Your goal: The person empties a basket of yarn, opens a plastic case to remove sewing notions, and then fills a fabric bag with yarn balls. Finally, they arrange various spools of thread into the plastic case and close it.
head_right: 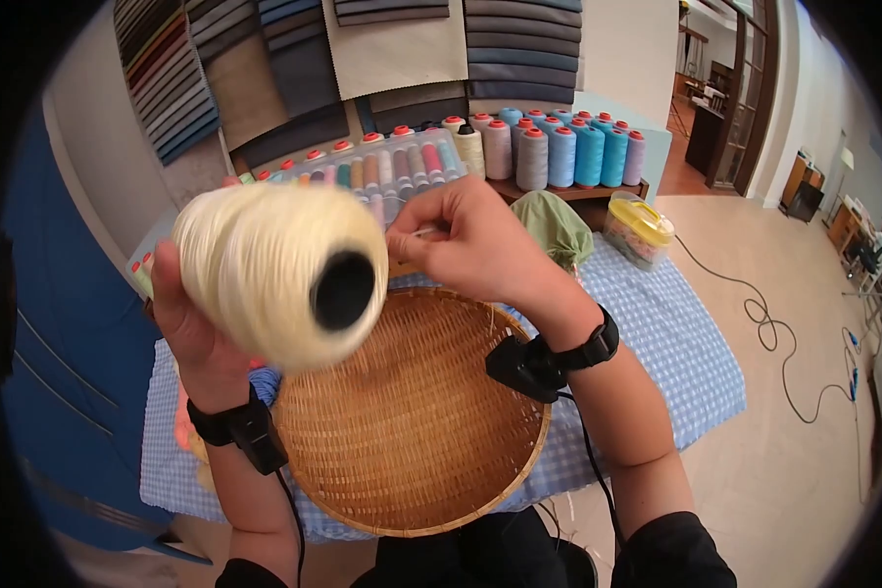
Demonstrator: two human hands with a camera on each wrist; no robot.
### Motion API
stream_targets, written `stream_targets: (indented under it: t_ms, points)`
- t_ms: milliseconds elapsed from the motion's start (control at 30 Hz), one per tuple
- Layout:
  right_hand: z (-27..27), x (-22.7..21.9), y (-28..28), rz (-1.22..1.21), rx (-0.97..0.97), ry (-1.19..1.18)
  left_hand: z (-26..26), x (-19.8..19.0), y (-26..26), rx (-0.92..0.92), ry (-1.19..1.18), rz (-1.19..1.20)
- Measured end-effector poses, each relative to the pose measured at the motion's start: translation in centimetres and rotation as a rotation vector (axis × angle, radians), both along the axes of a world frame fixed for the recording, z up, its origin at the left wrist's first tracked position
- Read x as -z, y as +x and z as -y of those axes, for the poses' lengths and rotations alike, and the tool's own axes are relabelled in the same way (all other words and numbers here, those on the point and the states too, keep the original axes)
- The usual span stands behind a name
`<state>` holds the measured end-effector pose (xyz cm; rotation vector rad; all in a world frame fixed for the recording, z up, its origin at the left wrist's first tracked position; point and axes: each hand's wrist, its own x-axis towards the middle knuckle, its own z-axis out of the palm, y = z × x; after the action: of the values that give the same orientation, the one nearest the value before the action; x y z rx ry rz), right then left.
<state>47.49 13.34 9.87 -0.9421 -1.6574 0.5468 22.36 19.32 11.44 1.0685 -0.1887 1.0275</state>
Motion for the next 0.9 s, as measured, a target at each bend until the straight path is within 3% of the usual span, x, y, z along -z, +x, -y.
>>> stream_targets:
  t_ms: [67, 133, 233, 367, 433, 467, 533, 567, 633, 700, 767, 833, 900]
  points:
    - [0.1, 0.1, -0.4, 0.072, 0.022, -0.084, -0.1, -0.4, 0.2, -0.103, -0.011, -0.006]
    - [1.9, -1.5, -1.6, 0.194, 0.050, -0.195, -0.1, -0.4, 0.7, -0.478, -0.006, -0.054]
    - [2.3, -1.0, -2.9, 0.239, -0.048, -0.089, -0.3, -0.5, 1.4, -0.597, 0.039, -0.078]
    - [4.1, -2.0, -3.9, 0.359, -0.038, -0.057, 0.5, -0.5, 2.4, -0.623, 0.020, -0.084]
    - [4.8, -2.2, -3.8, 0.485, -0.049, 0.122, 0.9, -0.8, 2.9, -0.824, 0.140, -0.081]
    - [5.4, -2.4, -3.9, 0.486, -0.049, 0.119, 1.1, -0.8, 3.0, -0.823, 0.137, -0.082]
    - [6.5, -3.0, -3.8, 0.457, -0.045, 0.193, 1.4, -1.0, 3.2, -0.955, 0.388, -0.184]
    - [6.7, -3.1, -3.7, 0.457, -0.043, 0.192, 1.5, -1.0, 3.1, -0.953, 0.387, -0.184]
    - [6.9, -3.3, -3.1, 0.351, -0.032, 0.410, 1.6, -0.9, 2.7, -0.912, 0.561, -0.316]
    - [7.1, -4.0, -2.4, 0.361, 0.004, 0.425, 1.6, -0.9, 2.6, -0.827, 0.538, -0.338]
    - [7.1, -4.3, -1.6, 0.352, 0.123, 0.436, 1.3, -0.8, 2.1, -0.565, 0.625, -0.377]
    - [6.2, -4.1, -0.9, 0.285, 0.125, 0.482, 1.3, -1.1, 1.4, -0.486, 0.664, -0.438]
    - [5.1, -3.5, 0.0, 0.229, 0.064, 0.407, 1.2, -1.0, 1.2, -0.178, 0.641, -0.445]
